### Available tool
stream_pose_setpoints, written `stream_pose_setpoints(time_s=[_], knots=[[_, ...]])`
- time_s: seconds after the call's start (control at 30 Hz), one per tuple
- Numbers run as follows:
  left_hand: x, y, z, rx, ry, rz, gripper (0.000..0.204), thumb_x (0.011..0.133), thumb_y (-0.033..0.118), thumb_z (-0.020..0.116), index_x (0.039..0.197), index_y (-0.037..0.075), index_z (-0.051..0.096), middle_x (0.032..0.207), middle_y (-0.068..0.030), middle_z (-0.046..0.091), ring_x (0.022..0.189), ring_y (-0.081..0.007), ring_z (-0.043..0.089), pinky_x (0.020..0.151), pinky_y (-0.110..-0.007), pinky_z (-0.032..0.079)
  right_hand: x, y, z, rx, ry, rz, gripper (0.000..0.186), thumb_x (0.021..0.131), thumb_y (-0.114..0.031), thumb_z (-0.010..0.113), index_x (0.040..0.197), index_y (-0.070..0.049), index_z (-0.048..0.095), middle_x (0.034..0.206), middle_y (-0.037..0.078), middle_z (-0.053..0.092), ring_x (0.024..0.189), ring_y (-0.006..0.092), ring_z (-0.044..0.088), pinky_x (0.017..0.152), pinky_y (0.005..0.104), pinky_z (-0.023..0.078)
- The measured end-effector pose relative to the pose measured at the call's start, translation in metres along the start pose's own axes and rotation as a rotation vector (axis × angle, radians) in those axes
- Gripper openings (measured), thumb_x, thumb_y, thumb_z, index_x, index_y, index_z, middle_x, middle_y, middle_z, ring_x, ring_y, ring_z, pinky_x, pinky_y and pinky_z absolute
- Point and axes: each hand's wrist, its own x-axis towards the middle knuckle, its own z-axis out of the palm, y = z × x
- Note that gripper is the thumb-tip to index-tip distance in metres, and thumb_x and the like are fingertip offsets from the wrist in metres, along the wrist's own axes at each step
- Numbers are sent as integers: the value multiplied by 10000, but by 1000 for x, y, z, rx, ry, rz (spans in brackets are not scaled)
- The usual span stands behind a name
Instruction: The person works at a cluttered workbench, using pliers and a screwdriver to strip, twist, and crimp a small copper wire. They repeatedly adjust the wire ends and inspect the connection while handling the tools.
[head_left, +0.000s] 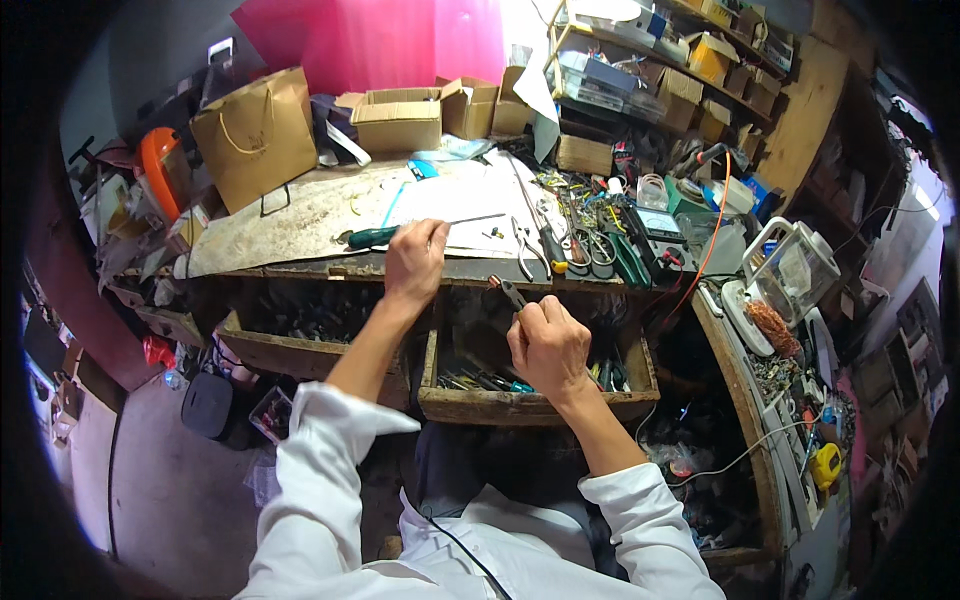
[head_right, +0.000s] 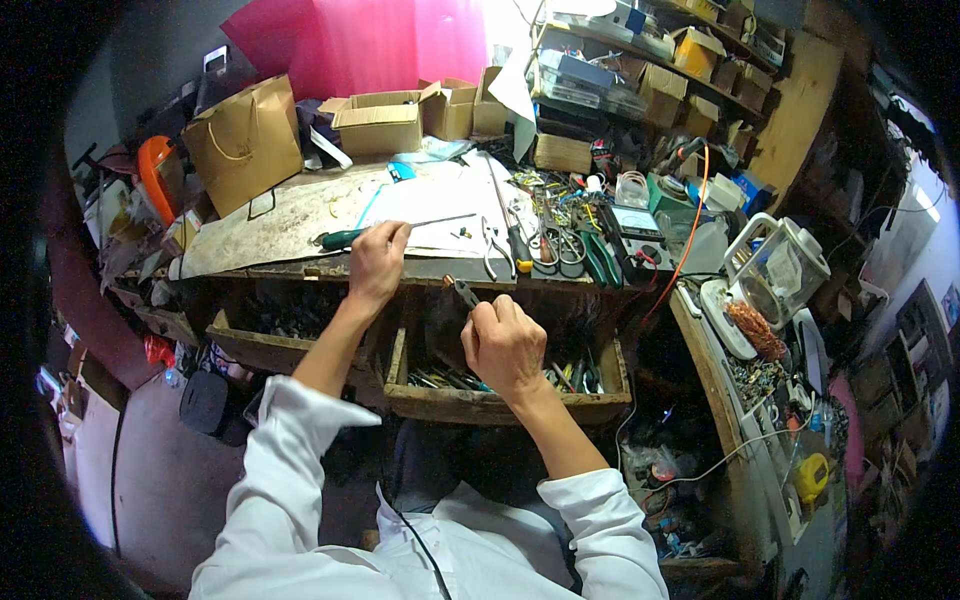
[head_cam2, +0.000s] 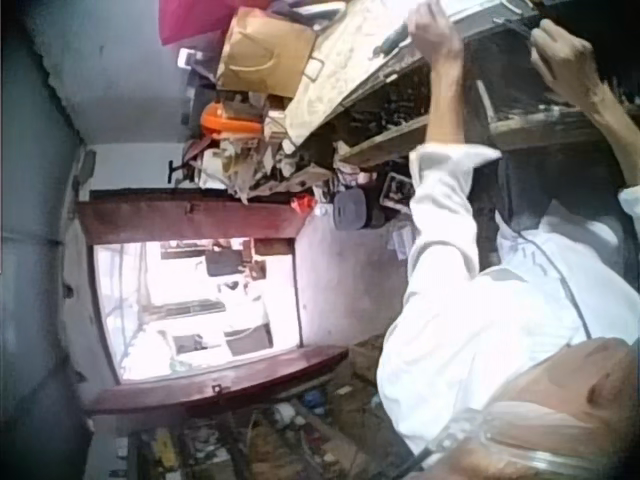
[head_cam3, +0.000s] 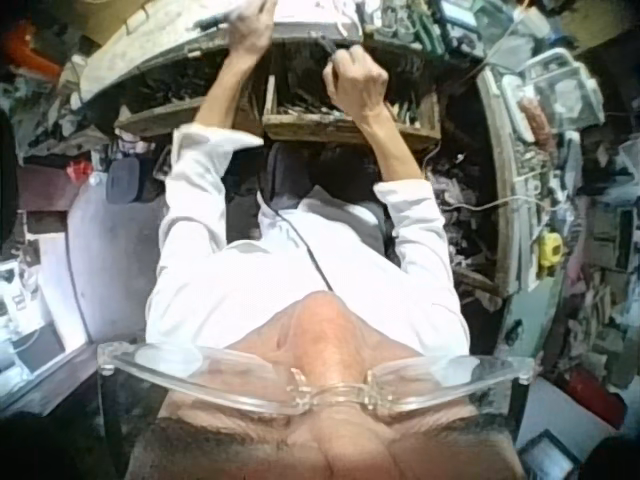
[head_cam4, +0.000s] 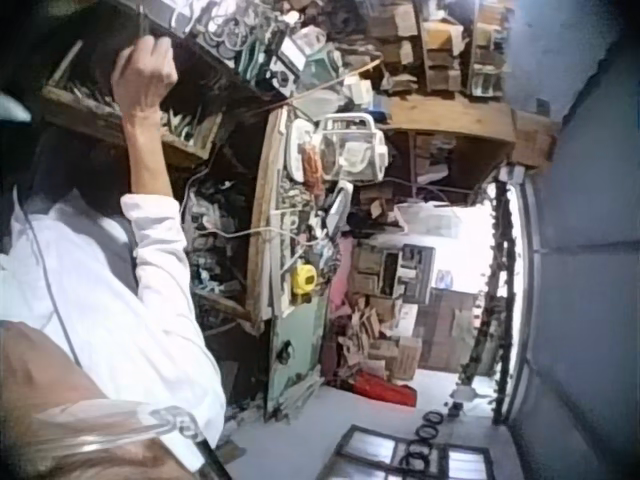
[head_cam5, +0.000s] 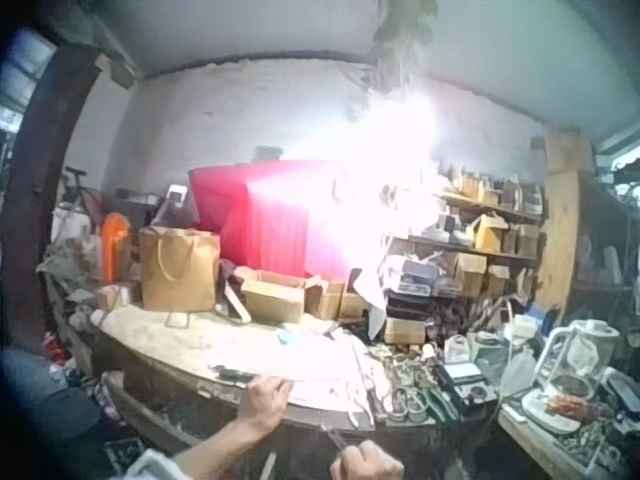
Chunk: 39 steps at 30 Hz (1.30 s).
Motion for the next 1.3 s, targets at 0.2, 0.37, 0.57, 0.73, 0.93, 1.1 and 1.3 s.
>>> stream_pose_setpoints(time_s=[0.2,0.37,0.57,0.73,0.93,1.1,1.3], knots=[[-87,49,-40,-1386,-537,-901,529,1013,475,580,1134,-33,664,969,-164,734,913,-265,726,841,-406,593,-23,-25,1,62,-3,-23,198,764,-85,702,712,-73,512,718,90,478,578,260,545,501,368,465],[-119,54,-42,-1494,-428,-804,293,990,262,669,1088,-13,696,968,-122,738,888,-220,728,840,-363,604,-41,-36,3,68,-40,-21,198,746,-103,703,705,-79,510,733,90,483,594,266,540,506,384,451],[-132,64,-51,-1336,-342,-779,197,984,126,667,1106,-26,696,967,-116,735,857,-192,722,810,-328,605,-52,-43,0,112,-29,-20,194,753,-112,705,715,-77,518,761,94,512,614,266,535,531,389,436],[-143,71,-56,-1122,-310,-613,225,978,87,675,1159,-46,683,1019,-96,732,913,-149,713,853,-288,591,-62,-46,-5,124,-52,22,196,758,-119,719,737,-66,532,827,128,541,703,290,540,608,417,424],[-158,74,-58,-1040,-277,-578,226,951,40,697,1160,-44,684,1025,-91,736,929,-137,709,856,-267,581,-68,-52,-10,152,-66,59,203,755,-108,729,745,-54,533,864,148,542,756,308,530,658,437,410],[-162,76,-61,-969,-262,-569,236,925,-5,712,1156,-45,688,1010,-90,741,906,-126,708,840,-256,582,-76,-55,-8,176,-86,88,201,768,-106,722,746,-47,531,868,147,541,758,315,528,660,439,411],[-168,77,-62,-845,-254,-529,232,905,-10,734,1133,-42,704,1013,-75,740,899,-104,698,835,-237,574,-80,-58,-9,228,-123,108,187,781,-89,707,760,-34,529,836,150,540,740,324,550,650,432,450]])
